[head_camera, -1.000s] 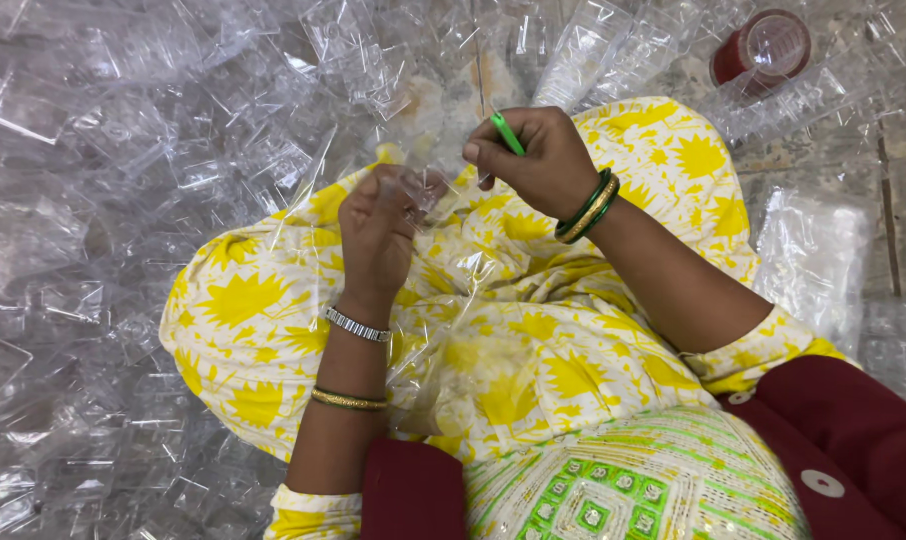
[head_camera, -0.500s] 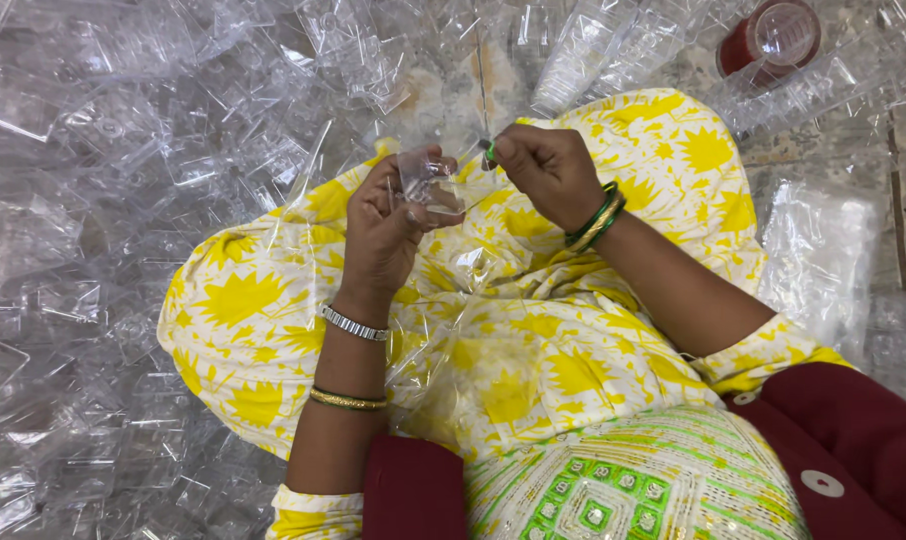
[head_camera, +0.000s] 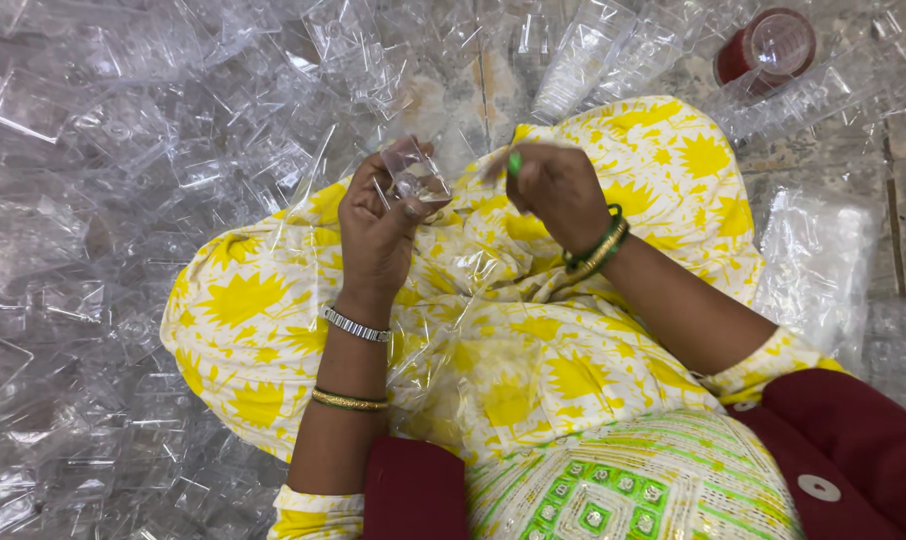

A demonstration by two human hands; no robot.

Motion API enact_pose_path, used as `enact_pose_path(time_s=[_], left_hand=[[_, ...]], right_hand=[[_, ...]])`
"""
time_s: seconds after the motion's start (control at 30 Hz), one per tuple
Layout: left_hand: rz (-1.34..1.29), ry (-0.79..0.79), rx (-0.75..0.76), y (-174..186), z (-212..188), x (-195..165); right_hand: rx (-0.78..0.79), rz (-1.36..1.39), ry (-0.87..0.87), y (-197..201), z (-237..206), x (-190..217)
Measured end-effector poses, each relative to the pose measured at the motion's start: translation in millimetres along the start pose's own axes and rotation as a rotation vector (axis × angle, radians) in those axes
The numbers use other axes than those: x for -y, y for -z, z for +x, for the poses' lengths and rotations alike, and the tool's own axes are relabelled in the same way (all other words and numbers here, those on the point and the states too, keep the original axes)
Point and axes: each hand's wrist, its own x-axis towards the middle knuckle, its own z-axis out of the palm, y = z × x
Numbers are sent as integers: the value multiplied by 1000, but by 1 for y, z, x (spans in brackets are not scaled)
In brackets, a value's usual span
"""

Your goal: The person sits on the floor with clear plastic film across their lap and cuts pieces from it using a small green utility knife, trimming edges and separating cut pieces. They then set the cutter aside and stack clear plastic cups and containers together.

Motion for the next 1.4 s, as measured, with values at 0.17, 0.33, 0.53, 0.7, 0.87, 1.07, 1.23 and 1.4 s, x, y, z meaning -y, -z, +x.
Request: enact_pose_path(time_s=[0.17,0.33,0.53,0.7,0.87,1.07,1.23,1.4], left_hand=[[99,17,101,-14,-3,-7],[-148,260,107,-8,-1,-6],[-116,178,115,4,-4,1],[-172,165,108,7,-4,4],[-119,-11,-68,5,-3,5],[-59,81,20,-3,-11,1],[19,162,59,-10,-13,-3],[335,172,95,-8,-17,-7]], right_hand=[[-72,5,-273,-2,22,3],[-22,-26,10,4,34,6],[-101,28,47,5,29,0],[-136,-449,157,-4,14,-12],[31,-417,187,-17,-8,-2],[-128,-527,564,-10,-9,26],[-113,-541,395,-13,-16,28],[-98,-508,383,-4,-19,22]])
